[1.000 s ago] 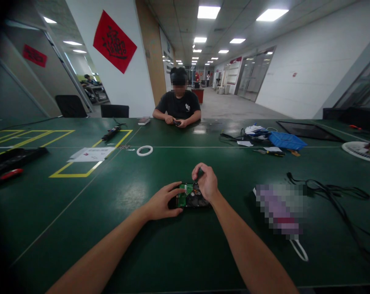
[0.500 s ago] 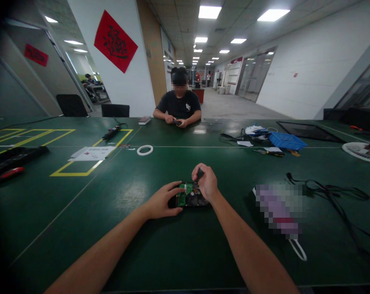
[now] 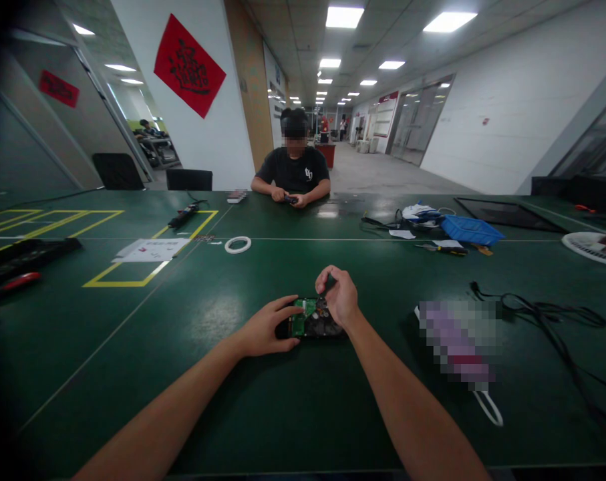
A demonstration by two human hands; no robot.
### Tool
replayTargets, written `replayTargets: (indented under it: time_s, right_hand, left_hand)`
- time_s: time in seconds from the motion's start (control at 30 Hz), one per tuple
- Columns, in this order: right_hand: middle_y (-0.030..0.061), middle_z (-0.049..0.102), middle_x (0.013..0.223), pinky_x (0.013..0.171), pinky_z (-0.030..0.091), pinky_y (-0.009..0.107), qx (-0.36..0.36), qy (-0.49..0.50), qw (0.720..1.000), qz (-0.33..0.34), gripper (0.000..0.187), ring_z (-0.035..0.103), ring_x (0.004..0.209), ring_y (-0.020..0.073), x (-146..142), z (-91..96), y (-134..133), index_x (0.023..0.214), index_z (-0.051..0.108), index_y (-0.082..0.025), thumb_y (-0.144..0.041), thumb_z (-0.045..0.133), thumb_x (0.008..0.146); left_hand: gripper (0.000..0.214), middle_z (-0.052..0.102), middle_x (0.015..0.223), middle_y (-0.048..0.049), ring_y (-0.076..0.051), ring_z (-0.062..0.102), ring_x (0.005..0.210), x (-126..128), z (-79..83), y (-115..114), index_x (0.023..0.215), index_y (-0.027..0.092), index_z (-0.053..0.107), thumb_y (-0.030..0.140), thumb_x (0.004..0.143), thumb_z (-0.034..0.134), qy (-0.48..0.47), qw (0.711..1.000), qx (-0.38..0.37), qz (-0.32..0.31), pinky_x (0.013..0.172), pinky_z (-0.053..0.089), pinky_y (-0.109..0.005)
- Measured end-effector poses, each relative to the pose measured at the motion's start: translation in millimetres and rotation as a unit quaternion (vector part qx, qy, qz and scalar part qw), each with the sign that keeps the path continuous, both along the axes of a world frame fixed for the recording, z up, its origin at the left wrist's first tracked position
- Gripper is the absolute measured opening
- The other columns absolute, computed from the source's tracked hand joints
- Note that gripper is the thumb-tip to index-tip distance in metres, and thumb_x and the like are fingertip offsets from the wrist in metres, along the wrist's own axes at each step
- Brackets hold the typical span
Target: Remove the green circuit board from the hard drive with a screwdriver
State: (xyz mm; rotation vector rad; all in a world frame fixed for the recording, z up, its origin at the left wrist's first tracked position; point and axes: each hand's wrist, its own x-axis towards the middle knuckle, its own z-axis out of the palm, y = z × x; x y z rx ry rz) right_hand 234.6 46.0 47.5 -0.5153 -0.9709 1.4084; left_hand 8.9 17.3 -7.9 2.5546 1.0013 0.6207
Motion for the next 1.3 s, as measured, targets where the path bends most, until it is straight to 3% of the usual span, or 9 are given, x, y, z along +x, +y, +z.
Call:
replayTargets:
  time_s: [0.4, 0.67, 0.77, 0.87, 1.0, 1.13, 1.3]
  right_hand:
    - [0.0016, 0.048, 0.062, 0.063, 0.038, 0.032, -0.002, -0.053, 0.998, -0.025, 0.027, 0.045, 0.062, 0.0174, -1.3, 2.2, 0.8, 0.069, 0.057, -0.022, -0.04, 0.05, 0.088]
    - [0.0074, 0.07, 0.086, 0.079, 0.044, 0.035, 0.05, -0.209, 0.975, -0.053, 0.025, 0.058, 0.087, 0.0217, 6.0, 13.4, 2.5, 0.079, 0.076, -0.02, -0.034, 0.056, 0.085]
    - [0.0086, 0.073, 0.099, 0.071, 0.042, 0.031, 0.044, -0.267, 0.962, -0.026, 0.025, 0.059, 0.095, 0.022, 11.2, 21.1, 5.3, 0.081, 0.078, -0.019, -0.031, 0.056, 0.085]
    - [0.0107, 0.073, 0.109, 0.056, 0.036, 0.026, 0.011, -0.258, 0.965, 0.047, 0.025, 0.06, 0.089, 0.0197, 13.2, 26.6, 10.1, 0.082, 0.075, -0.017, -0.033, 0.056, 0.085]
    - [0.011, 0.074, 0.095, 0.05, 0.032, 0.024, -0.027, -0.207, 0.972, 0.111, 0.024, 0.062, 0.08, 0.0195, 15.1, 26.1, 16.3, 0.085, 0.07, -0.017, -0.037, 0.056, 0.087]
    - [0.0085, 0.07, 0.083, 0.051, 0.036, 0.024, -0.041, -0.183, 0.974, 0.123, 0.024, 0.061, 0.077, 0.0194, 21.0, 22.8, 17.1, 0.086, 0.068, -0.018, -0.037, 0.054, 0.088]
    - [0.0091, 0.069, 0.084, 0.053, 0.039, 0.026, -0.054, -0.163, 0.977, 0.129, 0.029, 0.061, 0.078, 0.0198, 26.7, 21.4, 14.5, 0.089, 0.07, -0.018, -0.04, 0.05, 0.089]
  left_hand:
    - [0.076, 0.038, 0.158, -0.011, -0.035, 0.043, 0.141, 0.6, 4.9, -1.3, 0.144, 0.029, 0.052, 0.05, 0.076, 0.079, 0.005, 1.0, -0.008, 0.003, 0.115, 0.039, -0.051]
    - [0.077, 0.037, 0.159, -0.0098, -0.036, 0.044, 0.14, 1.2, 3.1, -1.2, 0.144, 0.03, 0.052, 0.051, 0.075, 0.079, 0.016, 1.0, -0.007, 0.014, 0.114, 0.04, -0.052]
    - [0.077, 0.037, 0.159, -0.0093, -0.036, 0.045, 0.139, 1.5, 2.6, -0.4, 0.144, 0.03, 0.053, 0.05, 0.075, 0.079, 0.014, 1.0, -0.004, 0.02, 0.114, 0.04, -0.051]
    - [0.075, 0.037, 0.159, -0.009, -0.034, 0.045, 0.139, 0.5, 2.6, 0.8, 0.144, 0.03, 0.053, 0.048, 0.076, 0.078, 0.006, 1.0, -0.001, 0.025, 0.114, 0.041, -0.049]
    - [0.074, 0.038, 0.158, -0.0089, -0.033, 0.043, 0.14, -1.1, 2.6, 1.9, 0.144, 0.03, 0.053, 0.048, 0.076, 0.077, 0.008, 1.0, 0.008, 0.026, 0.116, 0.039, -0.049]
    - [0.074, 0.039, 0.158, -0.0092, -0.034, 0.043, 0.14, -0.6, 2.5, 1.7, 0.144, 0.03, 0.053, 0.048, 0.077, 0.077, 0.011, 1.0, 0.013, 0.026, 0.116, 0.037, -0.05]
    - [0.074, 0.039, 0.158, -0.0097, -0.035, 0.043, 0.141, 0.7, 3.5, 1.6, 0.144, 0.03, 0.052, 0.047, 0.076, 0.078, 0.009, 1.0, 0.007, 0.024, 0.116, 0.037, -0.05]
